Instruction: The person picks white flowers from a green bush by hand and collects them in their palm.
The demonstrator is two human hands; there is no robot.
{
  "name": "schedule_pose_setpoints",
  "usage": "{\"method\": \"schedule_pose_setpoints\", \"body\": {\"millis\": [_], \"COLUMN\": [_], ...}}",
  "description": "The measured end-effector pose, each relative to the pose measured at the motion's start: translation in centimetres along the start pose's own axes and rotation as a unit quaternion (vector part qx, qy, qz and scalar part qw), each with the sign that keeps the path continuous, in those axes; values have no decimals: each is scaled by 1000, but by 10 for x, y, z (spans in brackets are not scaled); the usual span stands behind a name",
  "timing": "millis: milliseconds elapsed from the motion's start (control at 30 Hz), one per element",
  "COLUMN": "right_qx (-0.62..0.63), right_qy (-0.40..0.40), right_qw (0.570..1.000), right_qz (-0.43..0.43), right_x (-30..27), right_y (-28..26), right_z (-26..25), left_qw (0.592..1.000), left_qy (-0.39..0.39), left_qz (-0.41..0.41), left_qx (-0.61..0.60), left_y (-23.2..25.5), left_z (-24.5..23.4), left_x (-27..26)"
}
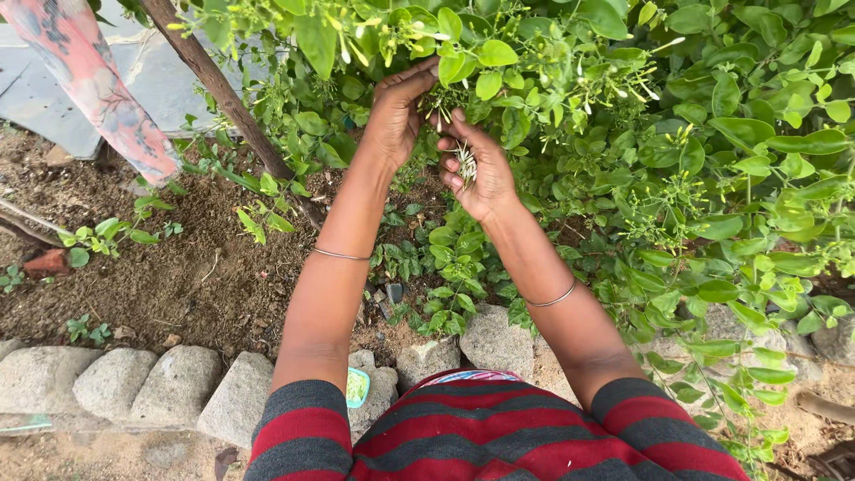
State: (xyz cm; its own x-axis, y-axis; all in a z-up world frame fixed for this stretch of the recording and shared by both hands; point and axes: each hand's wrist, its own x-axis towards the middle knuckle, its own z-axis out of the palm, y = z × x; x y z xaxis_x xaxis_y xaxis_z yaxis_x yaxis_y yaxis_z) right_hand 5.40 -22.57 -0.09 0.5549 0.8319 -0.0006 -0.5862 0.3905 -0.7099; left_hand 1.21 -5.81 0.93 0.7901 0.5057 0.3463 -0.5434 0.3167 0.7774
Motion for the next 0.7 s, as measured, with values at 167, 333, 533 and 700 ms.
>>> {"method": "schedule_pose_setpoints", "body": {"millis": [167,333,533,700], "right_qx": [-56,-153,2,-22], "right_qy": [6,36,-39,36], "right_qw": [998,987,999,998], "right_qz": [-32,12,-4,-53], "right_x": [5,-14,-16,-5], "right_y": [11,24,7,-6], "right_z": [1,-3,5,10], "left_qw": [1000,998,998,998], "left_qy": [-13,3,-11,-37], "left_qz": [-2,-40,-44,-38], "left_qx": [11,46,37,45], "left_y": [5,14,14,15], "left_z": [-1,0,-2,-1], "left_x": [-2,-5,-3,-6]}}
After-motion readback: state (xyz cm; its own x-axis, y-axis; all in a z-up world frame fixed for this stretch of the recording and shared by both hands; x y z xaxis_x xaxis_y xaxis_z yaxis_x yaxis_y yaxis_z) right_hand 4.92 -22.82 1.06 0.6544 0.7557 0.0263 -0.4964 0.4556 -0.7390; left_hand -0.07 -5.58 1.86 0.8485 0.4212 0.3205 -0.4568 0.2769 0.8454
